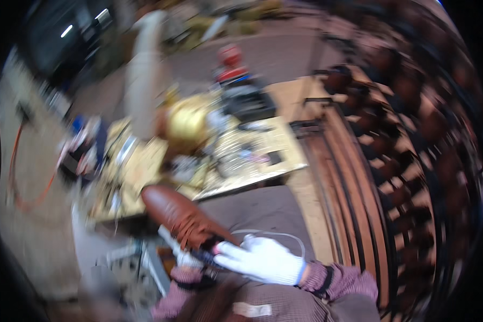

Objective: Inspecting, cleaning, or applying finishing touches to brown shoes and organizing them on a industrial rack.

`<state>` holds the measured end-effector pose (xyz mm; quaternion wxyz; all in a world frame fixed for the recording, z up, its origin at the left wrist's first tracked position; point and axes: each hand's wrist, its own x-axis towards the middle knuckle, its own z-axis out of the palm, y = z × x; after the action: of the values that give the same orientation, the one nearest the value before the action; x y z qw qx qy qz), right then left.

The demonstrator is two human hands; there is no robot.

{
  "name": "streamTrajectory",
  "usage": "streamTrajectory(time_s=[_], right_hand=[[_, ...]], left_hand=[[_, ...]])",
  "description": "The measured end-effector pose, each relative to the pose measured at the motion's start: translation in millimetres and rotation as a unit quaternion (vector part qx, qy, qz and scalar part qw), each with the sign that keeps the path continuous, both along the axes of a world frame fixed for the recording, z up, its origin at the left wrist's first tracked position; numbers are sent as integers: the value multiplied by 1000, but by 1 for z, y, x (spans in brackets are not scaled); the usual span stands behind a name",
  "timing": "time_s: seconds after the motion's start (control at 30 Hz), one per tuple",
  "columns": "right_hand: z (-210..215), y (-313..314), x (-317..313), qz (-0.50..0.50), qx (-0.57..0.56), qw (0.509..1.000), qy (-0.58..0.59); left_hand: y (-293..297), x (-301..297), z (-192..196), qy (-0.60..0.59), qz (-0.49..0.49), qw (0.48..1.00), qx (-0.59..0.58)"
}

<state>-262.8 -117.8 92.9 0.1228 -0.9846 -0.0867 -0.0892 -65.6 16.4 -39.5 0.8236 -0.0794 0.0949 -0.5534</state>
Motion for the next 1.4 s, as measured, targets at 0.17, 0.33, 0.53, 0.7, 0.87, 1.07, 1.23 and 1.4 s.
streamTrajectory(time_s=[0.17, 0.33, 0.53, 0.7, 0.87, 1.07, 1.23, 1.4], right_hand=[[55, -22, -17, -27, 23, 996, 78], [206, -24, -95, -241, 96, 904, -339], [271, 74, -208, -314, -5, 781, -540], [311, 110, -250, -519, -778, 322, -145], [394, 73, -367, -632, -715, 297, -28], [424, 49, -465, -923, -345, 169, -25], [416, -7, -474, -778, -574, 231, -108], [415, -75, -432, -854, -413, 313, -41]], left_hand=[[-22, 14, 18, -450, 63, 886, 91], [-53, -39, 111, -574, -23, 819, 17], [-102, -74, 95, -487, -116, 865, 48], [-112, -76, 91, -441, -164, 876, 108], [-119, -88, 95, -436, -218, 865, 119], [-118, -82, 94, -421, -180, 872, 175], [-115, -62, 74, -416, -190, 872, 175], [-101, -57, 74, -440, -158, 857, 218]])
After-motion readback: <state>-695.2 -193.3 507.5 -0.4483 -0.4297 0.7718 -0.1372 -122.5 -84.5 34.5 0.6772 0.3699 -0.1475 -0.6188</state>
